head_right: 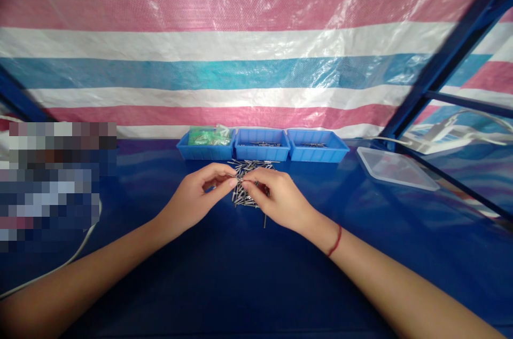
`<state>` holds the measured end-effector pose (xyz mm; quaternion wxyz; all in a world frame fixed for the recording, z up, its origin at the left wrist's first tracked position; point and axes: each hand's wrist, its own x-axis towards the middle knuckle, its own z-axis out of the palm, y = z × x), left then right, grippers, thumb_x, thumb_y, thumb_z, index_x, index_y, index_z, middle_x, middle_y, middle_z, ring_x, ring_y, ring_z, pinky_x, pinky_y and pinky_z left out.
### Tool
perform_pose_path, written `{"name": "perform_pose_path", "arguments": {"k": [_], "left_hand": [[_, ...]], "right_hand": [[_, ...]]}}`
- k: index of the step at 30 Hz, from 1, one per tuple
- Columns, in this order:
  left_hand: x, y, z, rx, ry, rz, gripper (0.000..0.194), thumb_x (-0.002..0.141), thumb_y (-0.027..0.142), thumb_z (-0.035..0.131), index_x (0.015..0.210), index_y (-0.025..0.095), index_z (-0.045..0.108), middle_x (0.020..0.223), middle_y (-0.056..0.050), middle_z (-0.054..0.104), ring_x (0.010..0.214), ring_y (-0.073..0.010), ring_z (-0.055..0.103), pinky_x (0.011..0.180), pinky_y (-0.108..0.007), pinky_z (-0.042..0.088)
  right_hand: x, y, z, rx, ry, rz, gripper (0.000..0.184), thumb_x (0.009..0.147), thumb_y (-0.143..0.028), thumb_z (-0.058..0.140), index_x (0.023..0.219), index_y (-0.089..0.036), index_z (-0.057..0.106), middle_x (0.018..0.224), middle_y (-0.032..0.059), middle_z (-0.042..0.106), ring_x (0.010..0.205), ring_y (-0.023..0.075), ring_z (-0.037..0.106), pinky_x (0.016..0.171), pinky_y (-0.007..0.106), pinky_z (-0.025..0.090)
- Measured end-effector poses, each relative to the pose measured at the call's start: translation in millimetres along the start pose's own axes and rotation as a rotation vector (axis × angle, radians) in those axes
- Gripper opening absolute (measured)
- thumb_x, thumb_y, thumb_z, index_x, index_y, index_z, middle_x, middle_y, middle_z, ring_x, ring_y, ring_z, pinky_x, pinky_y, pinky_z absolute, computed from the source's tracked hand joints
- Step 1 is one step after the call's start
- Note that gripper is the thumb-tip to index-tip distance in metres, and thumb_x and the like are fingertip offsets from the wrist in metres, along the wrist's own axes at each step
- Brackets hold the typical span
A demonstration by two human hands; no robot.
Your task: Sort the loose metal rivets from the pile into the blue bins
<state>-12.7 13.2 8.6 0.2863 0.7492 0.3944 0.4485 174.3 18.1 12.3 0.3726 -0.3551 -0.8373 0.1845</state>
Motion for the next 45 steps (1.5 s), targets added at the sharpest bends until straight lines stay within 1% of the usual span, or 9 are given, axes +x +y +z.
{"name": "perform_pose_path", "arguments": {"k": [11,16,20,24,26,29,33,38,45], "left_hand": [[0.8,2.7,-3.3,0.003,0.012,0.008,0.009,0.086,0.025,0.055,0.088,0.018,0.061,0.084,0.001,0.066,0.077,-0.0108,0.061,0.072,-0.021,0.047],[3.4,-0.2,-4.7,0.033,0.006,0.018,0.01,0.086,0.025,0.055,0.089,0.018,0.061,0.086,0.001,0.066,0.079,-0.0118,0.061,0.074,-0.023,0.047],[5.2,-0.7,-5.1,0.07,-0.022,-0.004,0.011,0.086,0.026,0.054,0.088,0.018,0.062,0.086,0.0,0.067,0.079,-0.013,0.062,0.074,-0.025,0.047],[3.9,0.0,-4.4,0.122,-0.06,-0.012,0.014,0.087,0.029,0.051,0.09,0.019,0.061,0.085,0.0,0.067,0.078,-0.0138,0.062,0.071,-0.026,0.048],[2.6,-0.3,-4.2,0.164,-0.048,-0.008,0.018,0.087,0.029,0.052,0.101,0.019,0.057,0.086,0.0,0.067,0.077,-0.0137,0.062,0.07,-0.026,0.048],[1.2,-0.8,-4.4,0.273,-0.079,0.022,0.026,0.087,0.027,0.052,0.112,0.019,0.053,0.087,-0.001,0.066,0.074,-0.0134,0.06,0.07,-0.027,0.047],[-0.1,-2.0,-4.8,0.455,-0.231,0.143,0.012,0.087,0.025,0.052,0.093,0.019,0.06,0.093,-0.003,0.065,0.086,-0.0171,0.059,0.081,-0.032,0.044],[-2.7,-6.0,-4.2,0.622,-0.336,0.17,0.026,0.085,0.038,0.057,0.102,0.019,0.061,0.101,-0.004,0.064,0.094,-0.0223,0.058,0.084,-0.039,0.043],[-2.2,-5.3,-4.3,0.654,-0.39,0.142,0.017,0.089,0.03,0.051,0.094,0.019,0.063,0.1,-0.004,0.062,0.094,-0.022,0.059,0.08,-0.037,0.044]], "right_hand": [[-2.4,1.0,5.1,0.092,0.007,0.068,0.016,0.087,-0.027,0.053,0.086,-0.016,0.065,0.078,0.0019,0.065,0.058,0.0089,0.052,0.053,0.021,0.041],[-0.7,1.0,3.5,0.092,0.082,0.102,0.015,0.086,-0.028,0.055,0.085,-0.016,0.064,0.071,0.0009,0.062,0.054,0.0084,0.049,0.05,0.021,0.04],[-1.6,-5.7,0.1,0.034,0.159,0.055,0.013,0.085,-0.026,0.055,0.086,-0.016,0.064,0.068,0.0004,0.06,0.053,0.0084,0.048,0.05,0.022,0.039],[-1.4,-9.5,-4.3,-0.014,0.16,0.022,0.018,0.086,-0.029,0.054,0.076,-0.016,0.062,0.065,0.0007,0.058,0.055,0.0098,0.048,0.051,0.023,0.039],[1.7,-3.4,-10.6,-0.012,0.229,0.085,0.022,0.086,-0.033,0.054,0.074,-0.017,0.062,0.064,0.0011,0.058,0.055,0.0108,0.049,0.051,0.023,0.039],[8.8,19.9,-28.8,-0.02,0.477,0.261,0.025,0.082,-0.039,0.056,0.073,-0.017,0.062,0.065,0.0022,0.06,0.054,0.012,0.049,0.051,0.025,0.038],[14.7,64.5,-56.0,-0.085,0.753,0.523,0.028,0.077,-0.041,0.058,0.066,-0.016,0.062,0.059,0.0032,0.058,0.051,0.0137,0.047,0.048,0.027,0.035],[13.5,90.7,-60.6,-0.067,0.72,0.658,0.036,0.076,-0.048,0.057,0.059,-0.017,0.059,0.05,0.0014,0.051,0.045,0.0133,0.041,0.044,0.028,0.032],[12.9,55.1,-33.2,-0.156,0.459,0.438,0.03,0.081,-0.041,0.053,0.066,-0.016,0.063,0.058,0.0028,0.06,0.051,0.0146,0.051,0.05,0.027,0.036]]}}
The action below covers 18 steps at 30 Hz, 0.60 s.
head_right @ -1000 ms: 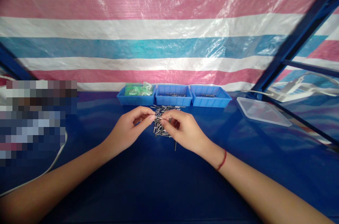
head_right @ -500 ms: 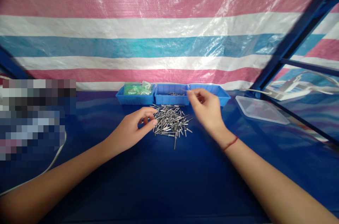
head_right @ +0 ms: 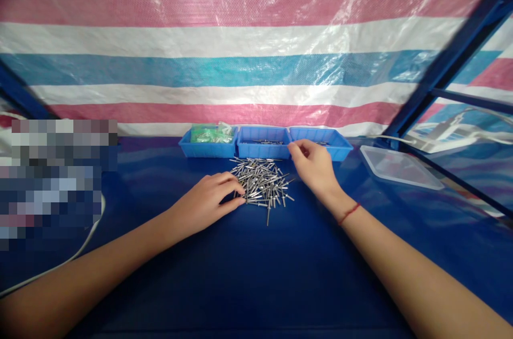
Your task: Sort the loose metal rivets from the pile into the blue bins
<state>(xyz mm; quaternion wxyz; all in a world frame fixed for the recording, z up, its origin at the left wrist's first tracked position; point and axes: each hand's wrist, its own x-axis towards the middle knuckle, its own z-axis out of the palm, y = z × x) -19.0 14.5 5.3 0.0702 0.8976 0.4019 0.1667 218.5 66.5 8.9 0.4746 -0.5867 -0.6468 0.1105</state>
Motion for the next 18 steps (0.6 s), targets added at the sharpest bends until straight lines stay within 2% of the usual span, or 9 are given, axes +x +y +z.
{"name": "perform_pose_path", "arguments": {"k": [4,7,14,18], "left_hand": [[0.5,-1.7,0.4,-0.058,0.043,-0.009,0.013,0.088,0.023,0.051,0.093,0.017,0.062,0.095,-0.005,0.061,0.084,-0.0173,0.06,0.076,-0.031,0.046],[1.1,-3.7,-0.1,-0.084,0.061,-0.021,0.01,0.087,0.019,0.052,0.09,0.017,0.061,0.09,-0.003,0.06,0.076,-0.0147,0.059,0.071,-0.027,0.047],[2.8,-3.7,-3.7,-0.082,0.064,-0.056,0.015,0.089,0.015,0.047,0.093,0.018,0.061,0.09,-0.004,0.064,0.081,-0.0166,0.061,0.074,-0.028,0.046],[2.0,-3.2,-2.2,-0.07,0.085,-0.045,0.013,0.087,0.02,0.051,0.092,0.017,0.062,0.087,-0.003,0.063,0.075,-0.0154,0.06,0.071,-0.028,0.047]], "right_hand": [[-15.1,-14.9,6.4,-0.055,-0.138,-0.119,0.027,0.083,-0.035,0.05,0.075,-0.015,0.066,0.065,0.0038,0.064,0.058,0.0155,0.056,0.055,0.027,0.04],[-22.0,-21.1,8.3,-0.063,-0.183,-0.182,0.025,0.084,-0.033,0.05,0.076,-0.015,0.067,0.065,0.0031,0.064,0.057,0.0148,0.056,0.055,0.026,0.04],[-29.1,-27.1,9.5,-0.037,-0.258,-0.232,0.021,0.085,-0.028,0.05,0.076,-0.016,0.065,0.064,0.0009,0.063,0.057,0.0133,0.056,0.056,0.025,0.041],[-31.5,-29.3,10.8,-0.021,-0.295,-0.244,0.021,0.085,-0.028,0.05,0.074,-0.016,0.064,0.061,-0.0001,0.061,0.054,0.0124,0.054,0.053,0.024,0.039]]}}
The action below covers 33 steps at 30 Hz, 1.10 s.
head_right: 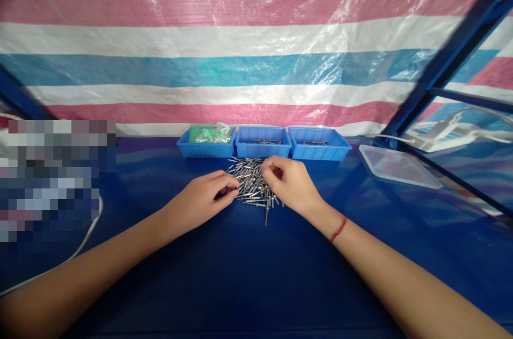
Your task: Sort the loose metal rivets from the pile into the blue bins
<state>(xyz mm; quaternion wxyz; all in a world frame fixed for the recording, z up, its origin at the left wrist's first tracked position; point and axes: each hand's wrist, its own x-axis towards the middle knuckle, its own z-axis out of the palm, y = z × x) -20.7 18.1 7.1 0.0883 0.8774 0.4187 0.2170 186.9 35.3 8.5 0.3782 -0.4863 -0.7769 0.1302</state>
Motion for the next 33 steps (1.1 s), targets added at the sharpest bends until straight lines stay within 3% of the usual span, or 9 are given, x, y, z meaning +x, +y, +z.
{"name": "perform_pose_path", "arguments": {"k": [4,13,17,22,26,33], "left_hand": [[-1.0,-1.8,2.7,0.026,0.0,0.021,0.012,0.085,0.024,0.055,0.091,0.017,0.063,0.088,-0.004,0.061,0.075,-0.0155,0.059,0.072,-0.028,0.047],[0.7,0.4,0.8,0.088,-0.037,0.019,0.018,0.091,0.02,0.046,0.09,0.015,0.064,0.092,-0.006,0.061,0.086,-0.018,0.06,0.08,-0.031,0.047],[1.0,1.6,-2.1,0.073,0.074,-0.002,0.016,0.09,0.018,0.046,0.089,0.015,0.062,0.091,-0.005,0.06,0.084,-0.0168,0.059,0.078,-0.029,0.046],[-0.1,5.2,-5.7,-0.035,0.234,0.031,0.013,0.091,0.017,0.046,0.088,0.017,0.058,0.093,-0.003,0.058,0.087,-0.0142,0.058,0.079,-0.026,0.044],[-1.2,8.2,-3.5,-0.135,0.271,0.052,0.014,0.093,0.02,0.043,0.09,0.018,0.056,0.091,-0.002,0.058,0.084,-0.0118,0.057,0.078,-0.023,0.044],[1.3,7.1,2.7,-0.244,0.288,0.008,0.005,0.087,0.02,0.054,0.089,0.018,0.057,0.082,0.001,0.06,0.071,-0.0107,0.057,0.065,-0.021,0.045]], "right_hand": [[-1.0,-2.2,1.5,0.009,-0.023,-0.019,0.023,0.085,-0.028,0.049,0.071,-0.016,0.062,0.058,-0.001,0.058,0.052,0.0116,0.052,0.051,0.023,0.038],[-2.5,-1.0,3.4,0.027,-0.064,-0.034,0.023,0.086,-0.028,0.049,0.069,-0.016,0.061,0.059,-0.0014,0.056,0.053,0.0111,0.05,0.052,0.023,0.037],[-2.7,-1.5,4.2,0.054,-0.084,-0.065,0.019,0.085,-0.026,0.051,0.076,-0.016,0.064,0.064,-0.0002,0.059,0.055,0.0113,0.051,0.054,0.024,0.04],[-5.1,-7.9,5.2,0.048,-0.139,-0.244,0.02,0.081,-0.027,0.06,0.096,-0.014,0.067,0.072,0.0017,0.059,0.057,0.0106,0.051,0.057,0.024,0.041],[-8.1,-12.8,4.8,0.086,-0.17,-0.298,0.016,0.086,-0.023,0.055,0.088,-0.015,0.068,0.072,0.0023,0.059,0.062,0.0108,0.051,0.06,0.023,0.041],[-7.6,-14.6,5.4,0.152,-0.198,-0.287,0.015,0.087,-0.02,0.054,0.088,-0.014,0.068,0.071,0.0022,0.058,0.062,0.0103,0.051,0.058,0.022,0.039]]}}
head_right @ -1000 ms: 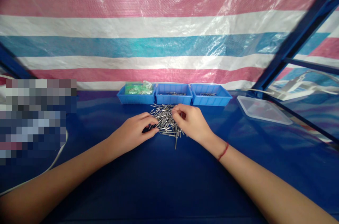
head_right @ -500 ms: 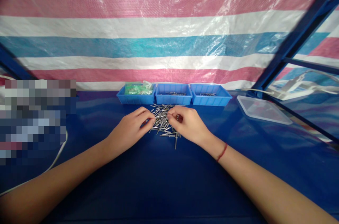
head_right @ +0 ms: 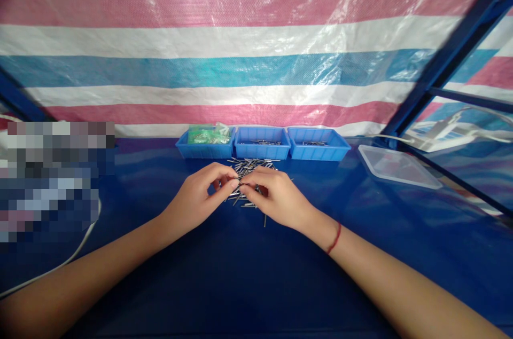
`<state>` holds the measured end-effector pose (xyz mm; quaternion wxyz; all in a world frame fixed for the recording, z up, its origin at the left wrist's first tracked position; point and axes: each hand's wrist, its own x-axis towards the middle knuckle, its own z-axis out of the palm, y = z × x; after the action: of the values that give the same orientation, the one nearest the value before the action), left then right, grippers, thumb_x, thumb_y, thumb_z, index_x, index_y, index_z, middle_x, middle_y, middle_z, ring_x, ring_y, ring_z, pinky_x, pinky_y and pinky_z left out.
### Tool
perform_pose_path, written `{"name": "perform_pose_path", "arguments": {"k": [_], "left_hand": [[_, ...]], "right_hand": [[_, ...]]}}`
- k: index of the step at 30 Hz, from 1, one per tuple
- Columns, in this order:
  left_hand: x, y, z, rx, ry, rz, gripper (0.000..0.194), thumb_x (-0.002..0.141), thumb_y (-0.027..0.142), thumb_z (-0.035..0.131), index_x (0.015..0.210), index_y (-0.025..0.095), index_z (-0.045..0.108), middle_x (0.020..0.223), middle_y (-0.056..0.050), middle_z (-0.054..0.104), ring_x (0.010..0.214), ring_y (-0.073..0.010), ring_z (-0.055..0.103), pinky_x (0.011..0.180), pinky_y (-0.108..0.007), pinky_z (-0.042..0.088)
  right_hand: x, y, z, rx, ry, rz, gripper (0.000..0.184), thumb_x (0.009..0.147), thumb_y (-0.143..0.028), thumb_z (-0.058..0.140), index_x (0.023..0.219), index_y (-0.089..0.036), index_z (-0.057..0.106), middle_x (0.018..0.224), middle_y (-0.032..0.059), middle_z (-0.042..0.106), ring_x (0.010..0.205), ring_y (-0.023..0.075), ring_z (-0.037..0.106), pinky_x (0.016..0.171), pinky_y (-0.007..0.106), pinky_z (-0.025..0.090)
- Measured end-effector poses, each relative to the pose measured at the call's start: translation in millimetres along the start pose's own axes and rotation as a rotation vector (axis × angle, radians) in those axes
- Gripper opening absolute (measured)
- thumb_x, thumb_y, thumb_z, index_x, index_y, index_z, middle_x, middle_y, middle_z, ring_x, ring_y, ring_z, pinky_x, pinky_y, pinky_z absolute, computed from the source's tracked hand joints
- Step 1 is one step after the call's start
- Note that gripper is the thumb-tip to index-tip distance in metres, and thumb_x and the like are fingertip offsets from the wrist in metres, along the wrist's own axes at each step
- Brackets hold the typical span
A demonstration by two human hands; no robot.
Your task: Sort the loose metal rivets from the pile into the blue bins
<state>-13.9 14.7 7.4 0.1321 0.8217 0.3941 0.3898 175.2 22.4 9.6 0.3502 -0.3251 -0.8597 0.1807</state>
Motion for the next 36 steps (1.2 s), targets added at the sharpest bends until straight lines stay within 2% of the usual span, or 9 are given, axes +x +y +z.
{"name": "perform_pose_path", "arguments": {"k": [10,14,18,22,24,27,31,33,36], "left_hand": [[1.0,2.1,-0.4,-0.064,0.032,-0.055,0.006,0.086,0.021,0.055,0.084,0.018,0.059,0.077,0.002,0.062,0.07,-0.0102,0.058,0.063,-0.021,0.045],[2.1,-0.2,-2.7,-0.034,0.056,-0.041,0.005,0.087,0.021,0.053,0.086,0.018,0.057,0.08,0.002,0.061,0.07,-0.01,0.058,0.064,-0.021,0.045],[3.0,-5.1,-6.9,0.047,0.0,0.041,0.008,0.091,0.022,0.048,0.09,0.018,0.054,0.085,0.001,0.06,0.076,-0.0105,0.057,0.073,-0.022,0.045],[2.2,-9.3,-6.8,0.081,-0.058,0.043,0.011,0.092,0.025,0.044,0.094,0.019,0.052,0.088,-0.001,0.061,0.078,-0.012,0.058,0.075,-0.025,0.046],[1.3,-10.4,-5.3,0.106,-0.059,0.017,0.015,0.092,0.028,0.045,0.103,0.019,0.05,0.093,-0.003,0.062,0.08,-0.014,0.06,0.075,-0.027,0.047],[0.1,-9.5,-4.9,0.158,-0.09,-0.006,0.026,0.09,0.03,0.047,0.114,0.018,0.045,0.098,-0.005,0.062,0.08,-0.016,0.061,0.074,-0.03,0.047],[-1.0,-3.3,-7.4,0.274,-0.25,0.043,0.015,0.09,0.031,0.047,0.094,0.019,0.054,0.09,-0.002,0.063,0.079,-0.0166,0.06,0.071,-0.029,0.045],[-1.7,-0.4,-7.6,0.335,-0.315,0.072,0.02,0.09,0.036,0.048,0.085,0.018,0.057,0.086,-0.002,0.062,0.08,-0.0177,0.059,0.071,-0.03,0.045],[-2.6,1.0,-6.0,0.383,-0.366,0.074,0.027,0.087,0.043,0.051,0.086,0.018,0.059,0.088,-0.003,0.063,0.082,-0.0194,0.06,0.072,-0.031,0.045]], "right_hand": [[-0.4,1.9,3.1,0.016,-0.002,0.04,0.013,0.085,-0.023,0.057,0.085,-0.015,0.067,0.07,0.0013,0.057,0.057,0.0093,0.048,0.053,0.022,0.038],[0.1,5.0,2.0,0.024,0.068,0.052,0.013,0.085,-0.023,0.056,0.084,-0.015,0.067,0.072,0.0019,0.059,0.058,0.0095,0.049,0.054,0.023,0.04],[-0.8,-0.9,-3.4,-0.003,0.174,0.024,0.013,0.085,-0.024,0.058,0.087,-0.016,0.068,0.077,0.0034,0.063,0.057,0.0094,0.05,0.054,0.023,0.041],[0.2,-5.8,-8.4,-0.049,0.162,-0.009,0.017,0.087,-0.026,0.055,0.082,-0.017,0.068,0.077,0.004,0.065,0.062,0.011,0.054,0.057,0.023,0.042],[2.2,-0.1,-12.9,-0.083,0.195,0.047,0.022,0.088,-0.029,0.054,0.078,-0.016,0.068,0.074,0.0042,0.065,0.062,0.0121,0.055,0.057,0.024,0.041],[5.2,21.0,-27.3,-0.181,0.404,0.233,0.025,0.085,-0.036,0.056,0.078,-0.016,0.069,0.076,0.0052,0.067,0.061,0.0139,0.056,0.057,0.026,0.041],[4.0,58.5,-55.9,-0.316,0.659,0.563,0.029,0.079,-0.04,0.058,0.075,-0.014,0.071,0.064,0.0052,0.065,0.058,0.0172,0.057,0.054,0.028,0.038],[1.0,73.8,-66.7,-0.316,0.741,0.66,0.033,0.077,-0.044,0.058,0.075,-0.013,0.071,0.062,0.0052,0.064,0.057,0.0181,0.056,0.051,0.028,0.036],[-2.1,85.4,-72.0,-0.275,0.777,0.728,0.041,0.076,-0.052,0.055,0.075,-0.013,0.07,0.055,0.0031,0.058,0.05,0.016,0.05,0.047,0.027,0.033]]}}
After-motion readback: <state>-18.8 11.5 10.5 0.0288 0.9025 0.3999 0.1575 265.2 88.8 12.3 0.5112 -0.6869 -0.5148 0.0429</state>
